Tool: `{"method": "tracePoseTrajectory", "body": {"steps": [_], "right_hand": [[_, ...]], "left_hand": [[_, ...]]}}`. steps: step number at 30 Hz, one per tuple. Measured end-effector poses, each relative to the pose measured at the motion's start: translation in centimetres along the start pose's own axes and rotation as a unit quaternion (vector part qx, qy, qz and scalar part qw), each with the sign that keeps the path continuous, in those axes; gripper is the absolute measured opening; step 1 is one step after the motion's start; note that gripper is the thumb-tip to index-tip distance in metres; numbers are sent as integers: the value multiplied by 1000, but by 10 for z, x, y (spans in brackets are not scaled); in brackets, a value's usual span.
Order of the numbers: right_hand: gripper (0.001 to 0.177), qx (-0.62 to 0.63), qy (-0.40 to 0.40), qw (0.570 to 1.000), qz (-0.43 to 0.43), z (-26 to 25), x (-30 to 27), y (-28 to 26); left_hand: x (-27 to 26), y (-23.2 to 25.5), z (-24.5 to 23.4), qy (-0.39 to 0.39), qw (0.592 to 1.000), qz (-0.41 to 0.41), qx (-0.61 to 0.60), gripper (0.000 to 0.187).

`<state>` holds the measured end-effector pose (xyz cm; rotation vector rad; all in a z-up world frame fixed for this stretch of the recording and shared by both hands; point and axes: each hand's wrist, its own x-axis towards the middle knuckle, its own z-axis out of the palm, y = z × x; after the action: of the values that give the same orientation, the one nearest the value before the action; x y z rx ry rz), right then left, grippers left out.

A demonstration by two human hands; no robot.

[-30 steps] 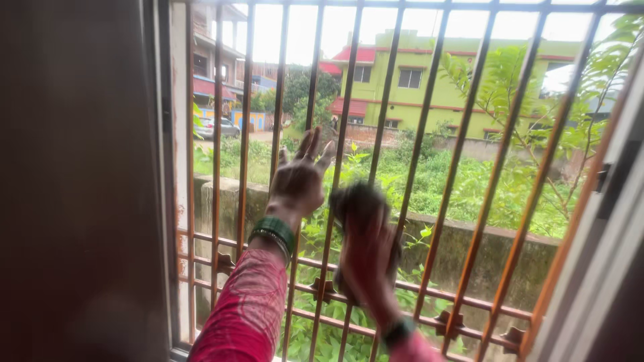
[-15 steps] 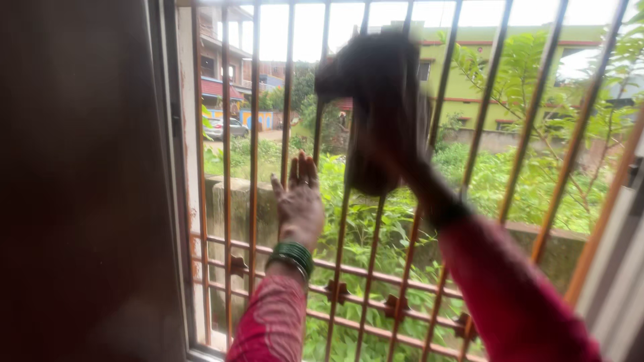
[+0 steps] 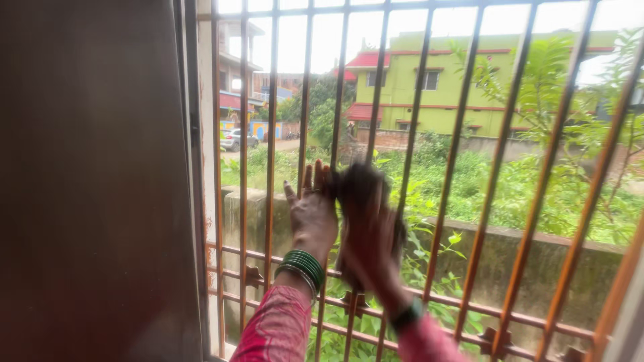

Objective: The person wipes the metal grills and the marble sill of a window using a cloth and water from a bucket, then rinses the cloth.

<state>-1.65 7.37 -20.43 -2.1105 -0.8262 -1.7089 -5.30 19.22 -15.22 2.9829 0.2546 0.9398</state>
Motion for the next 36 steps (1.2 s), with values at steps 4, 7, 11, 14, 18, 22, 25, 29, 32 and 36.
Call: {"method": "tracePoseTrajectory", "body": {"steps": [4, 7, 11, 14, 18, 22, 25, 29, 32, 36], "right_hand": [[62, -50, -39, 998, -28, -6, -113, -25], [47, 71, -55, 996, -21, -48, -113, -13], [44, 136, -29, 990, -27, -77, -6, 22], [45, 76, -6, 997, -32, -51, 78, 23], [47, 46, 27, 998, -36, 6, 132, 20], [49, 44, 60, 997, -17, 49, 147, 24], [50, 28, 87, 995, -32, 59, 148, 13], [52, -32, 122, 989, -71, 68, 104, -2], [57, -76, 59, 990, -100, 78, 4, -19], [58, -80, -70, 991, -87, 57, -118, -55]], "left_hand": [[0, -2, 2, 42, 998, 5, 51, 88], [3, 1, 9, 55, 998, -7, 21, 83], [10, 0, 17, 78, 993, -16, 89, 90], [3, 0, 12, 37, 999, -16, -28, 83], [-1, -5, 5, 30, 998, -22, -45, 94], [6, -6, 9, 12, 999, -8, -42, 91], [12, -11, 19, 18, 1000, -6, -16, 89], [6, -20, 43, 484, 849, 127, -170, 79], [-19, -38, 29, -102, 964, -5, 247, 58], [-40, -44, -7, -98, 963, 12, 251, 73]]}}
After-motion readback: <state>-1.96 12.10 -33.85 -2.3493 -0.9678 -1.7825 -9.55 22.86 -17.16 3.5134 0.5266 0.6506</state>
